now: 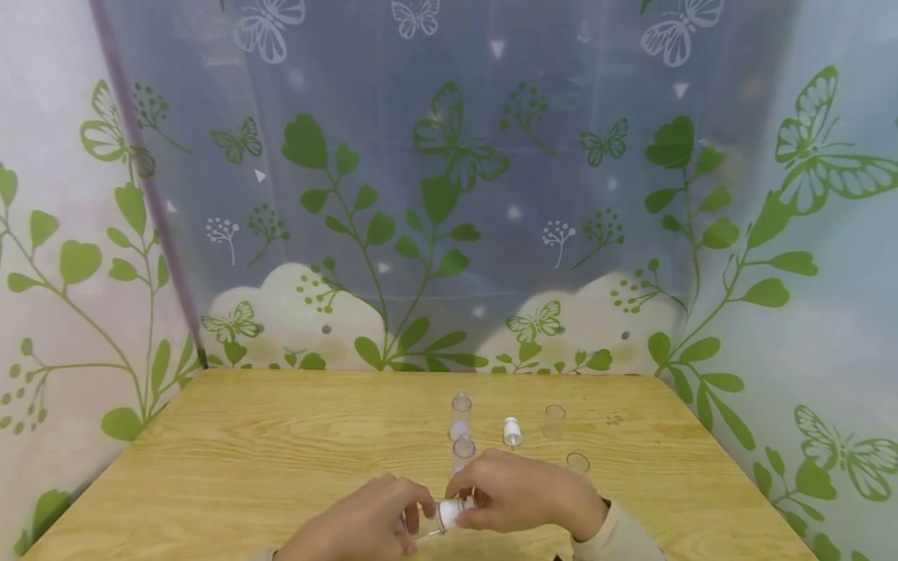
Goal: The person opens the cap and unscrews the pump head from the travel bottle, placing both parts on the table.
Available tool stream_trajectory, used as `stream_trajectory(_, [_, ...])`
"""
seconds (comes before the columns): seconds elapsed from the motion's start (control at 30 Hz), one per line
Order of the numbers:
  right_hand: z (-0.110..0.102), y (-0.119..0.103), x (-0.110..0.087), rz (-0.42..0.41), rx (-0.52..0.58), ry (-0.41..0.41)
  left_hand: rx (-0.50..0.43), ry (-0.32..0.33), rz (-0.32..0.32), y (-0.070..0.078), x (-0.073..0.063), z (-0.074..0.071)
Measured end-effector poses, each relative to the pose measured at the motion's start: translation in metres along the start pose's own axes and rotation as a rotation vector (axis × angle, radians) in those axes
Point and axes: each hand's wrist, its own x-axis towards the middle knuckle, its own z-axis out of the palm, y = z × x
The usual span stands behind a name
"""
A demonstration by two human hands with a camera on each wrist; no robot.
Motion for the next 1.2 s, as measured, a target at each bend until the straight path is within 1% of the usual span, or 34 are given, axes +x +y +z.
stream_trajectory(0.2, [0.004,0.003,0.005,-0.016,0.002,-0.002,-0.001,0.002,0.016,0.000,0.001,0.001])
stream_trajectory(0.37, [0.006,0.004,0.007,-0.011,-0.011,0.003,-0.004,0.000,0.025,-0.001,0.002,0.001])
stream_trajectory(0.5, [0.008,0.005,0.008,-0.013,-0.025,0.011,-0.009,-0.003,0.008,-0.001,0.002,0.000])
stream_trajectory(0.6, [0.009,0.006,0.009,-0.016,-0.035,0.015,0.005,-0.004,-0.008,-0.001,0.001,0.000])
stream_trajectory(0.73, [0.010,0.006,0.010,-0.012,-0.043,0.019,0.024,0.003,-0.009,-0.002,0.000,0.001])
stream_trajectory(0.93, [0.010,0.006,0.012,-0.016,-0.046,0.029,0.006,-0.002,-0.022,-0.003,-0.001,0.000])
stream_trajectory(1.13, [0.010,0.004,0.011,-0.040,-0.061,0.066,-0.024,0.005,0.024,-0.004,0.001,0.000])
stream_trajectory(1.2, [0.010,0.005,0.010,-0.052,-0.056,0.082,-0.022,0.012,0.040,-0.004,0.001,-0.001])
